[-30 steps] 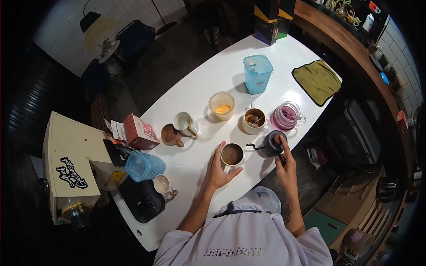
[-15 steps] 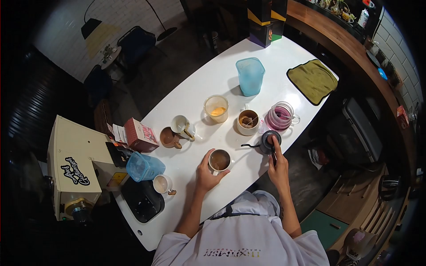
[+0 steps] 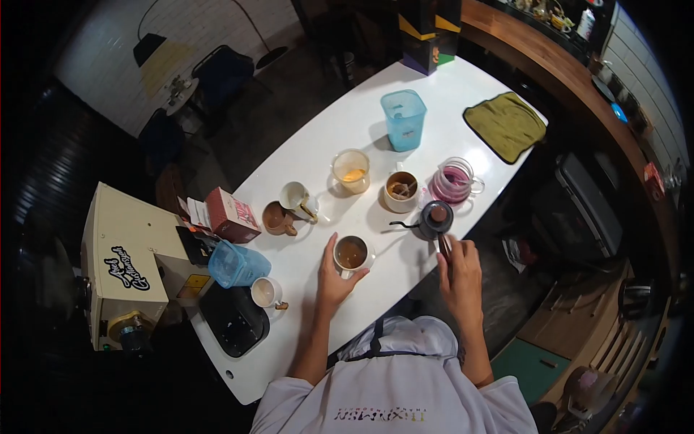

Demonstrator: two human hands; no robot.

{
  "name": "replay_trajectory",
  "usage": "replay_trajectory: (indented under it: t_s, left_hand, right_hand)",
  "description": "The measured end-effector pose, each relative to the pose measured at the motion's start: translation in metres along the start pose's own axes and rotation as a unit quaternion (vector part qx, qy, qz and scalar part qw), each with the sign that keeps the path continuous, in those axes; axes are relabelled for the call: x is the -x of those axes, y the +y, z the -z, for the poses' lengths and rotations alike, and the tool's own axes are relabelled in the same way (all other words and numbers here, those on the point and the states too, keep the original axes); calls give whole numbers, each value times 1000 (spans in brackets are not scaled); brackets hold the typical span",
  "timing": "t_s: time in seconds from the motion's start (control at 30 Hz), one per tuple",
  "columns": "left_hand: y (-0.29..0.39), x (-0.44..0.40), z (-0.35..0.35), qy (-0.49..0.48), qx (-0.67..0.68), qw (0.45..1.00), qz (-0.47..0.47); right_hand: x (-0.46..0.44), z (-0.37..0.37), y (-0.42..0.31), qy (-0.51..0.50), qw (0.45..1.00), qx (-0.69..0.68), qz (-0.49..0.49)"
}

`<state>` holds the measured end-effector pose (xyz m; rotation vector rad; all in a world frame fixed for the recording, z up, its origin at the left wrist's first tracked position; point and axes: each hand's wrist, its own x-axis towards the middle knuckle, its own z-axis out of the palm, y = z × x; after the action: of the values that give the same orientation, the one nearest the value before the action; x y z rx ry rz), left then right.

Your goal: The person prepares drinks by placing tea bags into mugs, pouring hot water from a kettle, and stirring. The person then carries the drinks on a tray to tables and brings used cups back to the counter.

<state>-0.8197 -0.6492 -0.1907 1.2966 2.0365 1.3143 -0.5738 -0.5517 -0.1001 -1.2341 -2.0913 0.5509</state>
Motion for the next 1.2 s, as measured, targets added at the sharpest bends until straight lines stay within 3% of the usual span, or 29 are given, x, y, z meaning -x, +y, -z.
replay_trajectory:
  t_s: [0.07, 0.1, 0.17, 0.2, 0.23, 0.3, 0.43, 0.53, 0.67, 0.77, 0.87, 1.0, 1.03, 1.13, 1.2]
  left_hand:
    - [12, 3, -1, 31, -60, 997, -45]
    - [18, 6, -2, 69, -120, 986, -91]
    - [27, 13, -11, 142, -107, 972, -151]
    - [30, 19, -18, 174, -84, 964, -185]
    - [36, 27, -27, 174, -43, 965, -192]
    - [45, 47, -41, 135, 24, 970, -199]
    - [60, 92, -69, -3, 164, 972, -165]
    - [73, 126, -78, -79, 217, 964, -132]
    - [84, 159, -93, -165, 256, 945, -116]
    - [97, 179, -105, -225, 263, 930, -126]
    - [112, 201, -124, -294, 269, 906, -142]
    - [137, 238, -153, -382, 285, 865, -157]
    - [144, 248, -159, -410, 282, 853, -155]
    - [163, 282, -187, -464, 276, 824, -173]
    - [172, 313, -210, -495, 270, 804, -189]
  right_hand:
    - [3, 27, -26, -55, 962, -262, 54]
    - [10, 42, -37, -131, 908, -393, 62]
    - [18, 61, -68, -157, 784, -563, 208]
    - [23, 77, -84, -215, 712, -628, 230]
    - [21, 84, -103, -214, 641, -666, 315]
    - [35, 95, -138, -175, 539, -727, 388]
    - [76, 113, -194, 11, 548, -710, 443]
    - [111, 132, -204, 54, 547, -755, 358]
    - [148, 136, -202, 160, 597, -641, 455]
    - [176, 140, -207, 261, 633, -603, 409]
    - [196, 160, -198, 279, 609, -599, 438]
    - [233, 193, -189, 187, 750, -442, 454]
    - [244, 201, -192, 257, 705, -494, 439]
    - [286, 233, -185, 343, 680, -515, 394]
    - [310, 249, -173, 377, 674, -477, 419]
